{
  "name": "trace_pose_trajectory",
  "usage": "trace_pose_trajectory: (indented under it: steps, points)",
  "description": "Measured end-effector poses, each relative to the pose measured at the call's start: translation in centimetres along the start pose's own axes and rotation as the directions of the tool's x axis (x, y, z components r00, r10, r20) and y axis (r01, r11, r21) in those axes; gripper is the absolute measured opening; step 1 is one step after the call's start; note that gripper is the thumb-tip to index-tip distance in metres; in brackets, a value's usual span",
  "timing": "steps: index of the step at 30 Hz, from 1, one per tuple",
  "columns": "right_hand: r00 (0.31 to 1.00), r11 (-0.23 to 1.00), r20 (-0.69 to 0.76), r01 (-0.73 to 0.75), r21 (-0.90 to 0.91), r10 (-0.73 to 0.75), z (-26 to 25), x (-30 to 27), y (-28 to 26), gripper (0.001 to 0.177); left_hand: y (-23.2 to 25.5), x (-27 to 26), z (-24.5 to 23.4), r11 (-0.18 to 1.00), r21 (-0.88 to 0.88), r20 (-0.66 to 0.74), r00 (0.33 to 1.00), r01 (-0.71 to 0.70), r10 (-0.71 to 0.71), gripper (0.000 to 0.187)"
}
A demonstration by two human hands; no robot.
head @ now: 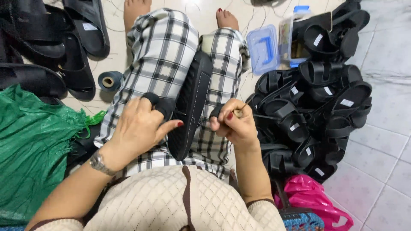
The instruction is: Hand-stitching the upper component of a black sandal to its sole using a needle and thread.
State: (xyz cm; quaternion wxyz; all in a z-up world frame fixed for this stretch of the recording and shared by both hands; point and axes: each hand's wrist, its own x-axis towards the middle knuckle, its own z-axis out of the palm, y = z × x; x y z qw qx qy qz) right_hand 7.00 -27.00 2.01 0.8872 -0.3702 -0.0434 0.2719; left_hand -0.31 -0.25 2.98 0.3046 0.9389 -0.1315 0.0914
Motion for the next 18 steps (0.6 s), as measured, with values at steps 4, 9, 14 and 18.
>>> trace_pose_trajectory:
  steps: [4,9,14,18]
  points:
    - [0.945,0.551,-0.151,0.036,-0.834,-0.290,1.7,1.3,-0.3,0.014,2.7,-4.2,1.2,0.948,-0.309,0.168,0.986,0.070,-0.018,0.056]
    - [0.948,0.656,-0.253,-0.067,-0.752,-0.193,3.9,2.7,-2.9,0.012,1.6,-4.7,-1.7,0.601,-0.676,0.444,0.886,0.427,-0.130,0.049]
    - [0.999,-0.267,-0.013,-0.023,-0.964,-0.040,0.0,-0.8,-7.0,0.045,-11.8,-7.0,-4.6,0.747,0.237,0.504,0.578,0.622,-0.642,0.034]
    - [0.917,-0.367,0.266,0.367,-0.855,0.297,1.4,-1.5,-5.9,0.054,-8.9,-0.4,-5.6,0.878,0.427,0.065,0.962,0.214,-0.266,0.062]
